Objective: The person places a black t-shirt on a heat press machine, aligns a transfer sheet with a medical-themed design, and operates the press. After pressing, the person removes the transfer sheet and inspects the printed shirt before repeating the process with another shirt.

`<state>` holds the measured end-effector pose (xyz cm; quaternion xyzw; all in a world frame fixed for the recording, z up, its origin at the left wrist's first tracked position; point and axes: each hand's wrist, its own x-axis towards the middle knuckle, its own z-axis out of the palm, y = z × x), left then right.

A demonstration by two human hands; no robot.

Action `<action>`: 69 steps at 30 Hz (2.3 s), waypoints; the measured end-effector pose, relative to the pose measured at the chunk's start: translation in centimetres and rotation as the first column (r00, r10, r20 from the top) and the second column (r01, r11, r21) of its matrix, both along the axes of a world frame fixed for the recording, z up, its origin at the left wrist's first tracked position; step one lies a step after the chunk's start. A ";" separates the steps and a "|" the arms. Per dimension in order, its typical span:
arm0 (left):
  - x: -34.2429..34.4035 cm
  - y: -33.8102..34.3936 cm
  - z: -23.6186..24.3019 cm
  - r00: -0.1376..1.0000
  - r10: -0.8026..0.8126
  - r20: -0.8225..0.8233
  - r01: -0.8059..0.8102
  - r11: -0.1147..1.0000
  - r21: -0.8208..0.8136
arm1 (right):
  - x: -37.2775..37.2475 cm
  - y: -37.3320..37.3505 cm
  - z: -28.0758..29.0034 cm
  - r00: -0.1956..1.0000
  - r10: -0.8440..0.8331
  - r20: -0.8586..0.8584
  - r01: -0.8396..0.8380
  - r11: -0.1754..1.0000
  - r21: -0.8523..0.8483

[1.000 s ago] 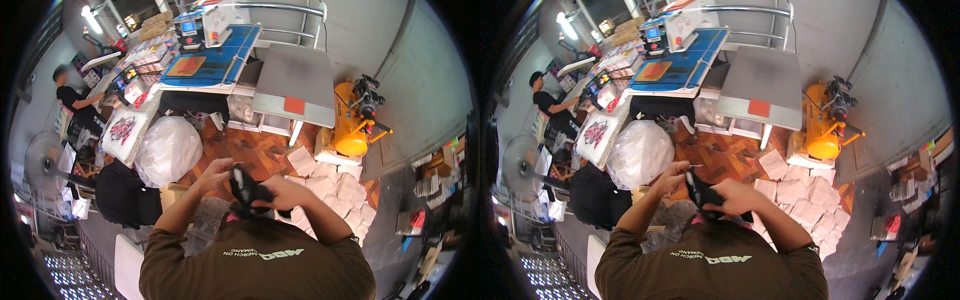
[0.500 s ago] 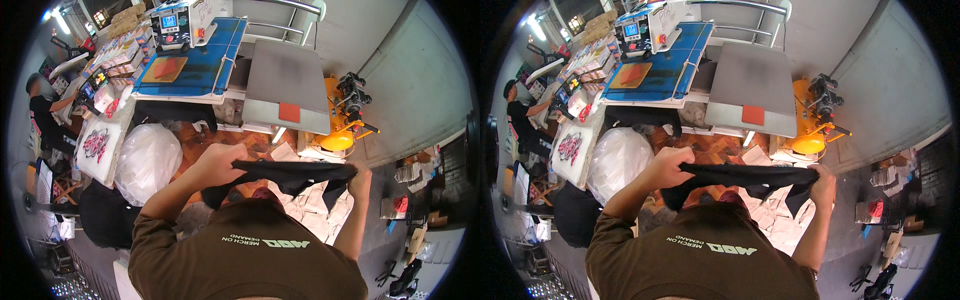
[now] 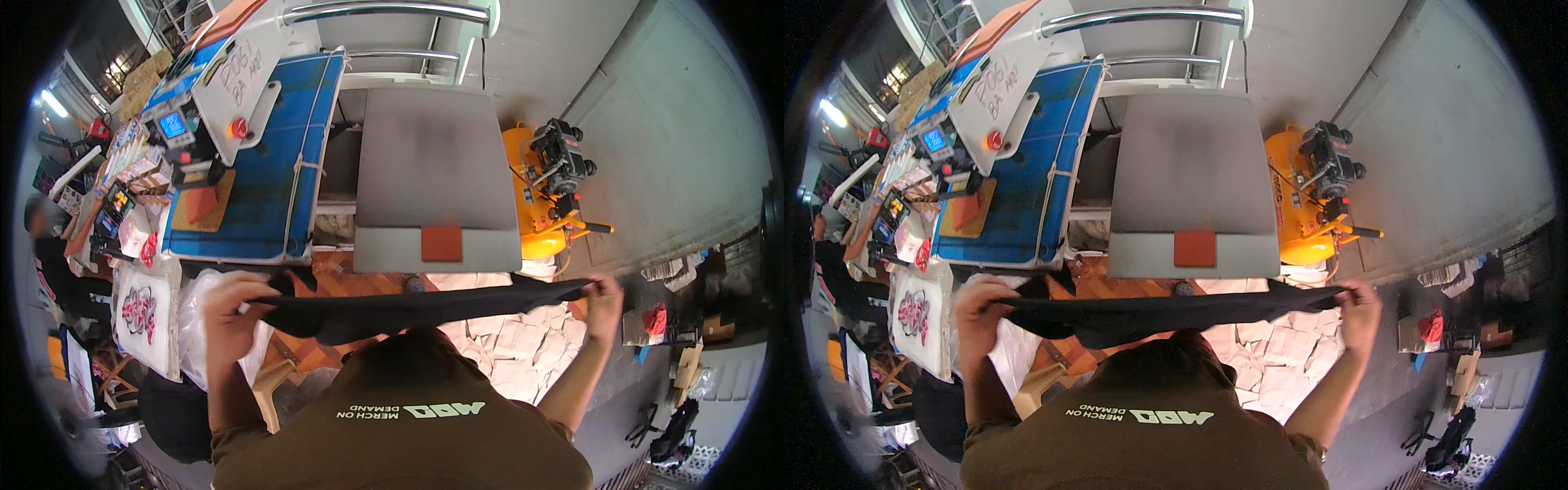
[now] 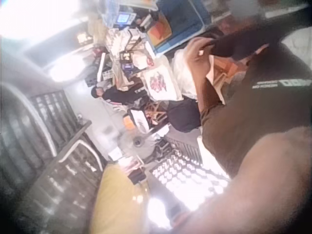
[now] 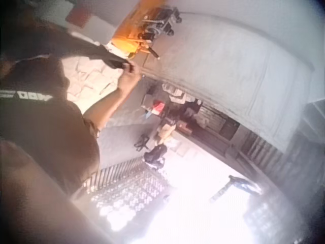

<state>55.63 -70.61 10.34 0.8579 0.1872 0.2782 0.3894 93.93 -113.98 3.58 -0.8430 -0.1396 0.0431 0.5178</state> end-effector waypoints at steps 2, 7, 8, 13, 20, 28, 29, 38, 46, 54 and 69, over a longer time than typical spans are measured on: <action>2.3 1.9 4.2 0.983 0.168 0.077 -0.177 0.974 0.144 | 3.6 3.0 6.0 0.937 0.005 0.348 0.021 0.997 -0.073; 15.5 9.5 11.5 0.842 0.512 0.172 -0.532 0.733 0.423 | 16.2 14.3 16.6 0.853 0.089 0.515 0.013 0.981 -0.191; 19.0 11.7 12.5 0.841 0.520 0.152 -0.512 0.671 0.536 | 19.5 16.7 17.7 0.854 0.129 0.504 -0.017 0.975 -0.221; 34.8 21.5 11.3 0.702 0.711 -0.034 -0.419 0.450 0.789 | 33.1 28.8 16.8 0.783 0.251 0.569 0.081 0.866 -0.494; 49.7 22.6 -4.9 0.828 0.553 0.096 -0.317 0.603 -0.732 | 41.6 38.4 1.3 0.983 -0.065 0.173 0.151 0.823 -0.547; 55.4 30.3 -16.6 0.736 0.673 -0.067 -0.659 0.691 -0.296 | 46.3 43.7 -7.7 0.979 0.028 0.204 0.087 0.843 -0.530; 56.2 30.4 -16.9 0.717 0.693 -0.074 -0.693 0.697 -0.182 | 46.3 44.3 -8.4 0.968 0.073 0.239 0.067 0.847 -0.528; 60.1 20.8 -20.6 0.953 -0.015 -0.302 0.184 0.821 0.541 | 32.7 43.8 -10.1 0.220 0.886 0.409 -0.516 0.461 -0.721; 55.1 20.1 -21.5 0.869 0.400 -0.291 -0.232 0.849 0.474 | 32.6 44.3 -11.0 0.501 0.762 0.410 -0.428 0.630 -0.648; 40.8 2.6 -15.2 0.945 0.277 -0.173 -0.220 0.932 0.289 | 33.9 33.9 -4.0 0.839 -0.060 0.541 0.103 0.993 -0.051; -4.4 2.8 0.8 0.405 0.836 0.370 -0.895 0.445 -0.025 | -12.0 43.3 11.7 0.039 0.682 0.730 -0.995 0.098 -0.038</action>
